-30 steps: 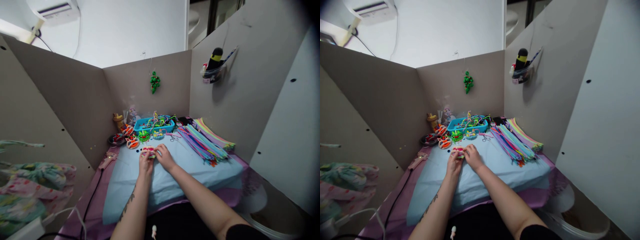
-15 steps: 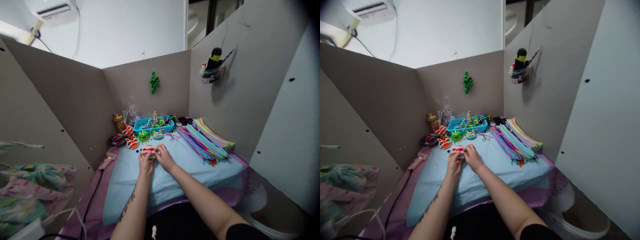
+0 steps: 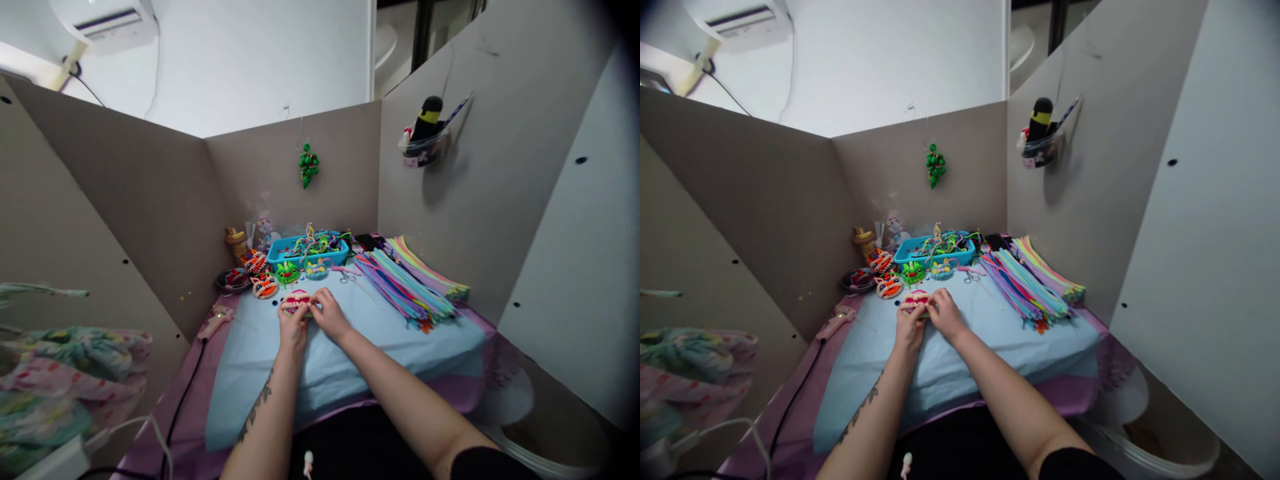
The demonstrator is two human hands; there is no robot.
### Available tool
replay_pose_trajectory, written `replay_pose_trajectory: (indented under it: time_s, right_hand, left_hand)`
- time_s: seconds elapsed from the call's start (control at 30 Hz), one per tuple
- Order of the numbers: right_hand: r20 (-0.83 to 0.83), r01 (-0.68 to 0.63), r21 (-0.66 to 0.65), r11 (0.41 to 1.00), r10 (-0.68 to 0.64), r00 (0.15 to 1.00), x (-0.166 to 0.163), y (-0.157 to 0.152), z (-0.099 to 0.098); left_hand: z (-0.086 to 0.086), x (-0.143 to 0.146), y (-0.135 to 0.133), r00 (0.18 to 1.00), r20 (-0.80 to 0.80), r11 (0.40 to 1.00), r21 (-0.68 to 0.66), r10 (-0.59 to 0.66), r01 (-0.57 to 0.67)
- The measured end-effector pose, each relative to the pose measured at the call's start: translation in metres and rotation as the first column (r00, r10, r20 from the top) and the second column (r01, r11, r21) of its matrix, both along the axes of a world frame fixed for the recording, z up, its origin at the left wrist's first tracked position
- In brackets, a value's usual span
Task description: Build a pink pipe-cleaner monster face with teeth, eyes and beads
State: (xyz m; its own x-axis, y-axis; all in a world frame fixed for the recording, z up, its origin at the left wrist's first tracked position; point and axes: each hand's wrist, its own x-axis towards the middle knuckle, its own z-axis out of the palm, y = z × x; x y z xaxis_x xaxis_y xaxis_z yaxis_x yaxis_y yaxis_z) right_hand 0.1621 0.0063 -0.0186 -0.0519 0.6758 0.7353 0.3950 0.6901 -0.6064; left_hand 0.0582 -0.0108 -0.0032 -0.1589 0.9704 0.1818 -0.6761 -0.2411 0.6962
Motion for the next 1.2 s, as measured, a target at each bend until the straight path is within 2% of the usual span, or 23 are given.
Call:
replay_pose_trajectory:
  time_s: [0.43,0.73,1.2]
  right_hand:
    - [-0.136,-0.027,-0.117,0.993,0.011,0.991,0.005,0.0,0.003]
    - [-0.155,-0.101,-0.135,0.986,0.08,0.985,0.003,-0.002,0.005]
    - [-0.151,-0.039,-0.098,0.994,0.024,0.988,0.005,-0.003,0.005]
  left_hand:
    - [-0.011,-0.014,0.01,0.989,0.136,0.997,-0.025,-0.064,0.068]
    - [-0.006,-0.011,0.006,0.991,0.093,0.995,0.02,-0.096,0.095]
    - [0.0,-0.006,-0.002,0.996,0.02,0.994,0.066,-0.09,0.088]
